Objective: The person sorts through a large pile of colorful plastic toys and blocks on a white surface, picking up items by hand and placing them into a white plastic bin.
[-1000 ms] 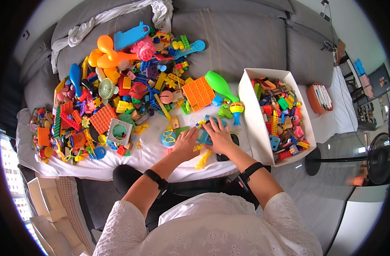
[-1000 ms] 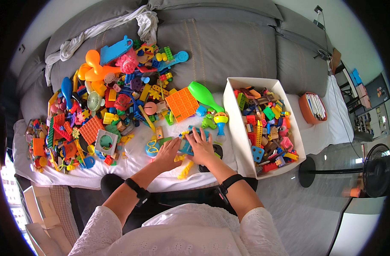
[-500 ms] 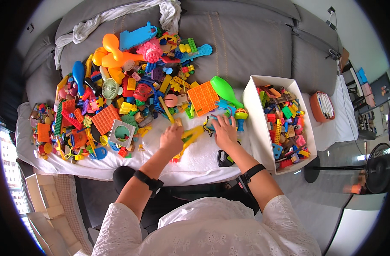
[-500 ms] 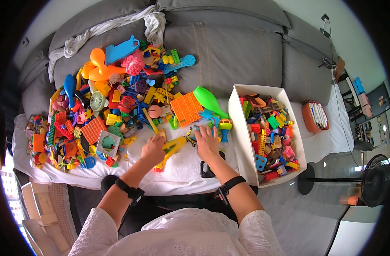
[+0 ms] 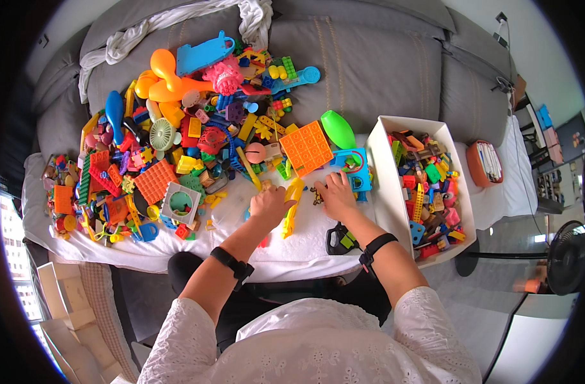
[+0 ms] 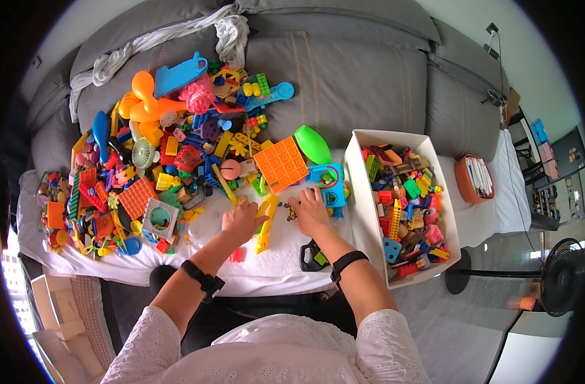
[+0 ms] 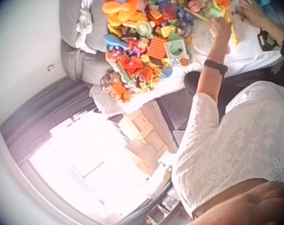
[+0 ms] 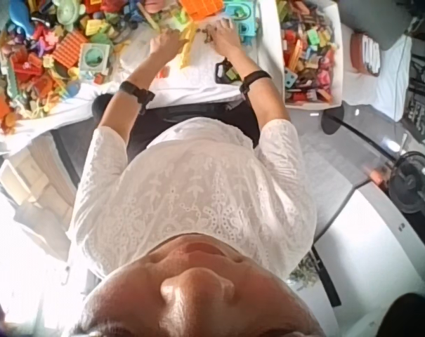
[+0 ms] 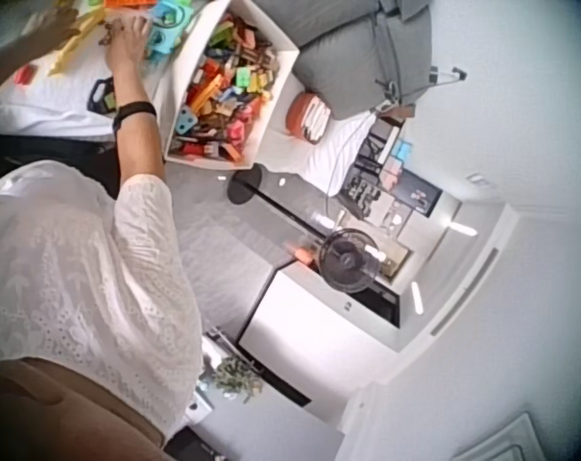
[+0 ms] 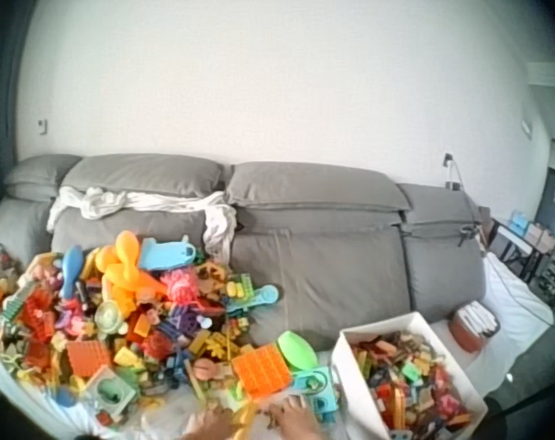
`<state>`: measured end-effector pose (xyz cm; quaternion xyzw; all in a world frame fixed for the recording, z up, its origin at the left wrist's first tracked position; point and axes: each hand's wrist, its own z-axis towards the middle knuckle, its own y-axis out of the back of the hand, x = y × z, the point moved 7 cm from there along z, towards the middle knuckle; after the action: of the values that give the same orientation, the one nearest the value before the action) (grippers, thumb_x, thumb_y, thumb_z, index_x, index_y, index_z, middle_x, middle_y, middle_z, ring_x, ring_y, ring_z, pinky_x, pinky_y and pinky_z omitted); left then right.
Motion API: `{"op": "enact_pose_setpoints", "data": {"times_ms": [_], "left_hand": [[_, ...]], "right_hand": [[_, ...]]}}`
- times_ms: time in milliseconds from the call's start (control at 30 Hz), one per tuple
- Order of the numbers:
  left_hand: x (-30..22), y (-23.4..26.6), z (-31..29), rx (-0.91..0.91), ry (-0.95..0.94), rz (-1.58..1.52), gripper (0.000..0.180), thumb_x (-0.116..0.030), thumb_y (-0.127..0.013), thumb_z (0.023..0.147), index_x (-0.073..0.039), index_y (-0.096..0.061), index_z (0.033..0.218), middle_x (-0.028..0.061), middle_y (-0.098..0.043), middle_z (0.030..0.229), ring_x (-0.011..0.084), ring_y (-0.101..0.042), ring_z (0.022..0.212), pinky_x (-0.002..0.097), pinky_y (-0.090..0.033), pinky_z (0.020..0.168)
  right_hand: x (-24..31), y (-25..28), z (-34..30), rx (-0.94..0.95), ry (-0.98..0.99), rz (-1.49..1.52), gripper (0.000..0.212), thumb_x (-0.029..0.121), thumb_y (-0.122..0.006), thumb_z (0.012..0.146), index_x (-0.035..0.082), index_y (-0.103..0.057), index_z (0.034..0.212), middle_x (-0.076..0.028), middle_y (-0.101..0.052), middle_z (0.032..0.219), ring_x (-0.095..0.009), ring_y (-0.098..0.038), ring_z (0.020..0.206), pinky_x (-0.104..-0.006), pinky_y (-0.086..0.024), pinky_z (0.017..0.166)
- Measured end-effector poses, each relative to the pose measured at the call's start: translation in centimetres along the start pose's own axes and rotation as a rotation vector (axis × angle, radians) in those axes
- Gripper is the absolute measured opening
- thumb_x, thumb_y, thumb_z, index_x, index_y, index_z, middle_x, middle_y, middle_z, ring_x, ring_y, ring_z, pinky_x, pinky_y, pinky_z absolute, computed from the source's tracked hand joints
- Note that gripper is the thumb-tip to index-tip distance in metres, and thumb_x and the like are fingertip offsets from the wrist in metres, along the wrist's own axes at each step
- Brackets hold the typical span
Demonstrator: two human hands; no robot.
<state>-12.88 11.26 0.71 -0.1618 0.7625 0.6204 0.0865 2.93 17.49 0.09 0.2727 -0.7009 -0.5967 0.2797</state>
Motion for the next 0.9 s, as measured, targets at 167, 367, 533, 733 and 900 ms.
{"op": "enact_pose_setpoints", "data": {"times_ms": [167,367,533,733,900], "left_hand": [[0.5,0.3,0.8,-0.100,0.032,-0.065,0.037,-0.043,-0.065,0.086,-0.009,-0.060,0.097,0.0116,-0.065,0.097,0.0325,-0.066,0.092,0.0422,-0.053,0.074],[3.9,-3.9,1.1,0.141,0.216,-0.513,0.030,-0.037,-0.057,0.091,-0.007,-0.059,0.093,0.0163,-0.067,0.091,0.0356,-0.066,0.089,0.0441,-0.052,0.074],[2.2,-2.3,-0.6,0.001,0.040,-0.272,0.025,-0.031,-0.060,0.089,-0.007,-0.064,0.093,0.0151,-0.065,0.095,0.0342,-0.063,0.091,0.0432,-0.050,0.078],[4.3,-0.6,2.2,-0.357,-0.088,-0.396,0.052,-0.034,-0.066,0.086,-0.006,-0.048,0.126,0.0212,-0.053,0.119,0.0413,-0.060,0.099,0.0462,-0.051,0.083],[1.6,-0.2,7.2,-0.097,0.181,-0.436,0.067,-0.036,-0.069,0.085,-0.009,-0.038,0.138,0.0306,-0.045,0.124,0.0452,-0.057,0.106,0.0459,-0.049,0.090]], "right_hand": [[0.3,-0.6,-1.3,-0.153,0.176,0.025,0.036,0.004,-0.059,0.075,0.010,-0.052,0.110,-0.010,-0.054,0.102,-0.027,-0.051,0.111,-0.0479,-0.025,0.112],[2.0,0.5,1.3,-0.271,0.042,0.402,0.042,0.009,-0.070,0.066,0.006,-0.052,0.104,-0.012,-0.057,0.098,-0.031,-0.056,0.101,-0.0463,-0.038,0.097],[1.9,-1.2,4.0,-0.134,-0.067,0.252,0.048,0.005,-0.074,0.062,0.004,-0.054,0.106,-0.015,-0.059,0.100,-0.037,-0.056,0.098,-0.0440,-0.045,0.089],[4.0,-1.1,3.4,-0.123,-0.036,0.358,0.050,0.001,-0.072,0.061,0.003,-0.054,0.107,-0.014,-0.057,0.108,-0.037,-0.056,0.096,-0.0438,-0.049,0.083],[4.0,-2.5,2.2,-0.114,-0.114,0.254,0.051,-0.002,-0.069,0.062,0.006,-0.053,0.109,-0.014,-0.054,0.104,-0.037,-0.054,0.094,-0.0448,-0.051,0.078]]}}
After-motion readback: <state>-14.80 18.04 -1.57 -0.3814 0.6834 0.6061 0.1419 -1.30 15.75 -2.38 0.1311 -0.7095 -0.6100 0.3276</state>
